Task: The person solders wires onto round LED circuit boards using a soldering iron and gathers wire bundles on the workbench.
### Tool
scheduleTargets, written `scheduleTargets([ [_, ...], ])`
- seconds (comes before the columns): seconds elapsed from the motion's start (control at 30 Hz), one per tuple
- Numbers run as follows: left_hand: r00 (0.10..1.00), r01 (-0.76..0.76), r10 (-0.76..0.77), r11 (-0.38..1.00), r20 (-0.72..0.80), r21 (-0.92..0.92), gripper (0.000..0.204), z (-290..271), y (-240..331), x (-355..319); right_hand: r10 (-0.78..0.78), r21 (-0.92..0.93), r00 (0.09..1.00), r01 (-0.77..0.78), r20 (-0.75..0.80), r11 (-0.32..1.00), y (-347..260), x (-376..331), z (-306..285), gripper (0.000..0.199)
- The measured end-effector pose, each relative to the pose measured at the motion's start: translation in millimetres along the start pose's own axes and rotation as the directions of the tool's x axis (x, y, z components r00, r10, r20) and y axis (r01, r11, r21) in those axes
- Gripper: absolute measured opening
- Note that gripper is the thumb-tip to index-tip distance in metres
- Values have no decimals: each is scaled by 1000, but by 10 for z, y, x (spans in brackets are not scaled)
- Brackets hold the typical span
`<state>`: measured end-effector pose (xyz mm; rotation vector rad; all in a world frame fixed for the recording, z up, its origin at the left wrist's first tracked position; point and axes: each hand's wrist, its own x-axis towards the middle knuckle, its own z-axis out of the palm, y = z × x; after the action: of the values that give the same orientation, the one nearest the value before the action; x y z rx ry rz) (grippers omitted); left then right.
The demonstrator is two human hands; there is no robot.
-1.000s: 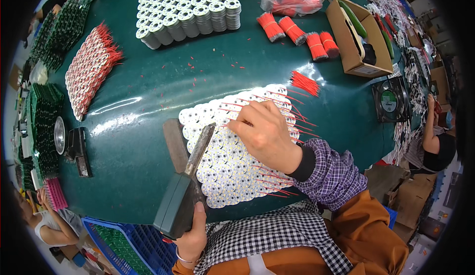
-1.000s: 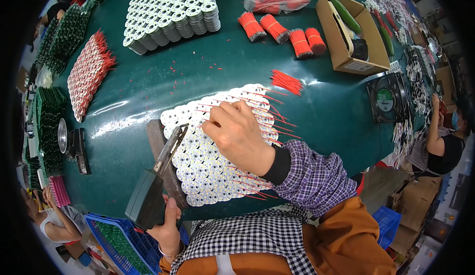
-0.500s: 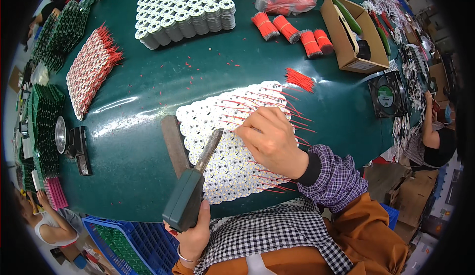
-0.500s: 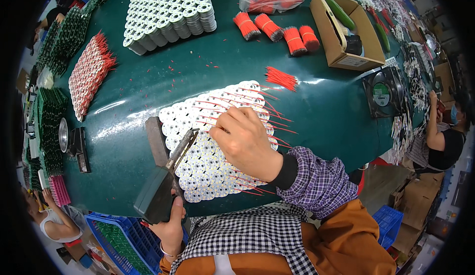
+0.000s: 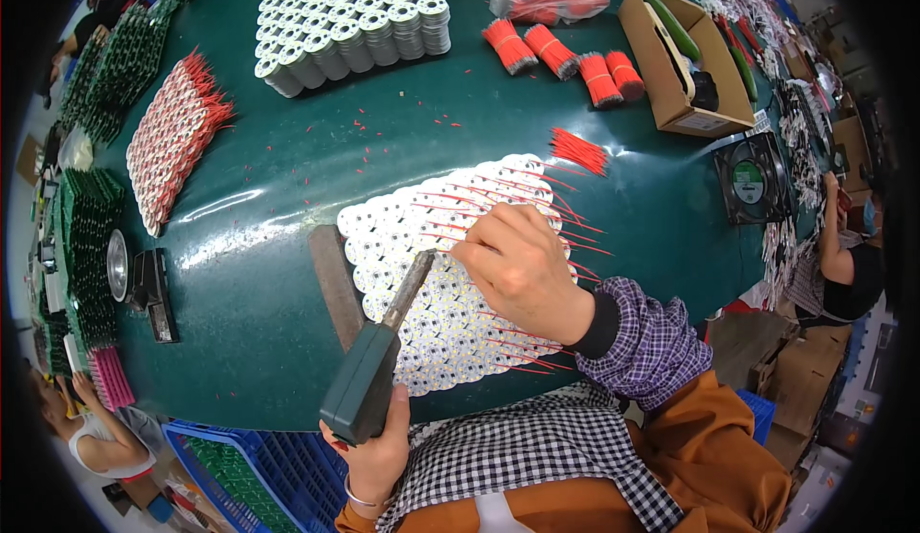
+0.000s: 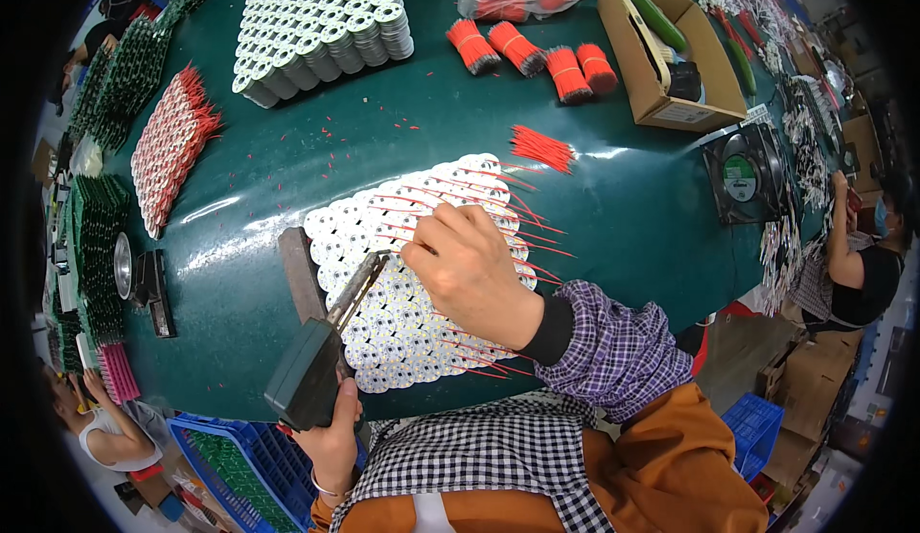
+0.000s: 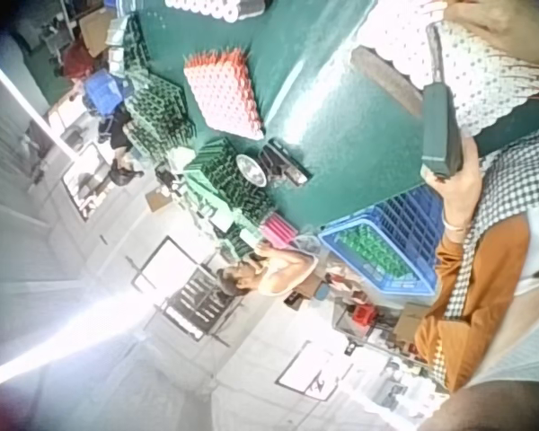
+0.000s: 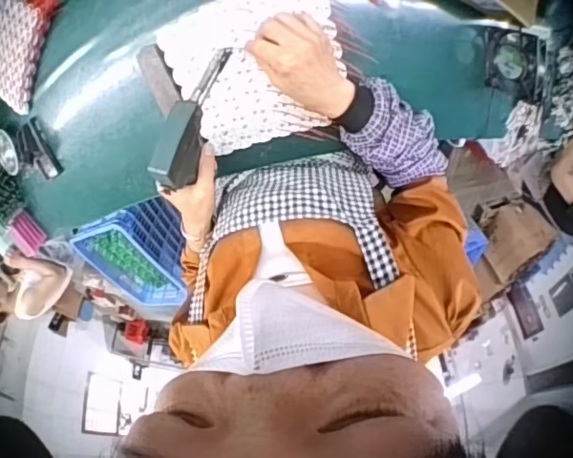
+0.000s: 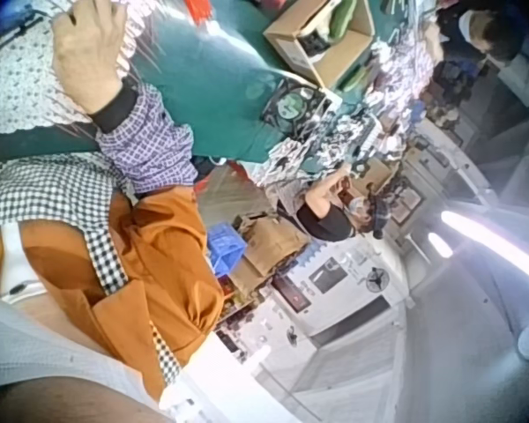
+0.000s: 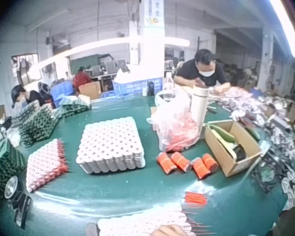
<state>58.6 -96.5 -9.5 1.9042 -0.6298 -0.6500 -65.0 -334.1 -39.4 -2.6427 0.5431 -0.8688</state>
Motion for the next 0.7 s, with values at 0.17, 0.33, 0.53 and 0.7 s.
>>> scheduleTargets([
  [0.17, 987, -161, 159, 980, 31, 113, 21, 0, -33, 0, 6, -7, 1000, -6, 15, 1000, -2, -4, -1, 7],
  [0.33, 994, -58, 54, 997, -94, -43, 23, 13, 72, -70, 1, -13, 1000, -1, 8, 1000, 2, -6, 11, 8],
  [0.53, 984, 64, -92, 982, -154, -179, 28, 108, 279, -27, 85, 104, 996, -81, -26, 991, -34, 9, -141, 9],
  [0.7, 988, 99, -107, 993, -108, -70, 15, 71, 411, 40, 203, -154, 961, -233, -186, 960, 607, -18, -592, 7],
])
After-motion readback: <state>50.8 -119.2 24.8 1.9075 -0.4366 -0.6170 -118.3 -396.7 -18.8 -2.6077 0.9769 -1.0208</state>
